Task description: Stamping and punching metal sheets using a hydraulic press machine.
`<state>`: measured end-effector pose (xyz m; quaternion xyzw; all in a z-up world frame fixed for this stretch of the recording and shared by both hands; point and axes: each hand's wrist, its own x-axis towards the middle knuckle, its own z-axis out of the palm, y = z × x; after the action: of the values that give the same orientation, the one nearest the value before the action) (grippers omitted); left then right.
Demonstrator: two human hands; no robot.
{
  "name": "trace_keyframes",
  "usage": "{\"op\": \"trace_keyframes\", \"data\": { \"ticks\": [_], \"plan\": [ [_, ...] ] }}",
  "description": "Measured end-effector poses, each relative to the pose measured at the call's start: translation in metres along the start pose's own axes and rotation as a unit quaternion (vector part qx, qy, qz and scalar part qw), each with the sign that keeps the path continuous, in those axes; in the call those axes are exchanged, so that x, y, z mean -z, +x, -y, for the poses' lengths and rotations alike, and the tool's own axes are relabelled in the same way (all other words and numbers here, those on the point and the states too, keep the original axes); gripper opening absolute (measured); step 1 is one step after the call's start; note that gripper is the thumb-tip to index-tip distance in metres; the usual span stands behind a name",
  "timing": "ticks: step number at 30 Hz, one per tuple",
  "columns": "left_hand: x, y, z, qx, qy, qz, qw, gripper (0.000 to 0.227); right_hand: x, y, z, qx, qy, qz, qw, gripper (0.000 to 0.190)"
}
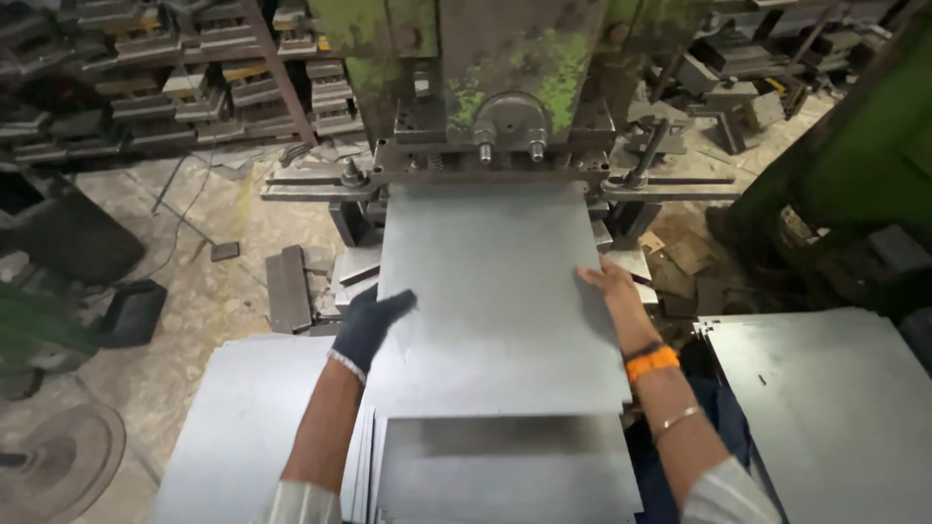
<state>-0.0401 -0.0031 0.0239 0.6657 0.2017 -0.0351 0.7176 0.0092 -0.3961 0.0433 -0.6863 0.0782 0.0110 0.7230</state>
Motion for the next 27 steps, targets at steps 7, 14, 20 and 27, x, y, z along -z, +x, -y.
{"op": "trace_keyframes", "data": {
  "ticks": [7,14,20,27],
  "plan": [
    [-0.006,0.085,-0.032,0.026,0.110,-0.015,0.994,0.074,0.014,0.114,-0.036,-0.012,0.004,-0.022,1.000,0.038],
    [-0.017,0.081,-0.036,0.004,0.024,-0.042,0.999,0.060,-0.011,0.085,0.010,-0.007,-0.001,-0.012,1.000,0.034],
    [-0.025,0.073,-0.040,0.015,0.010,-0.052,0.998,0.055,-0.010,0.073,0.022,0.010,-0.019,-0.018,1.000,0.023],
    [-0.023,0.078,-0.038,0.017,0.022,-0.063,0.998,0.057,-0.018,0.063,0.034,-0.027,-0.052,-0.032,0.998,0.033]
  ]
}}
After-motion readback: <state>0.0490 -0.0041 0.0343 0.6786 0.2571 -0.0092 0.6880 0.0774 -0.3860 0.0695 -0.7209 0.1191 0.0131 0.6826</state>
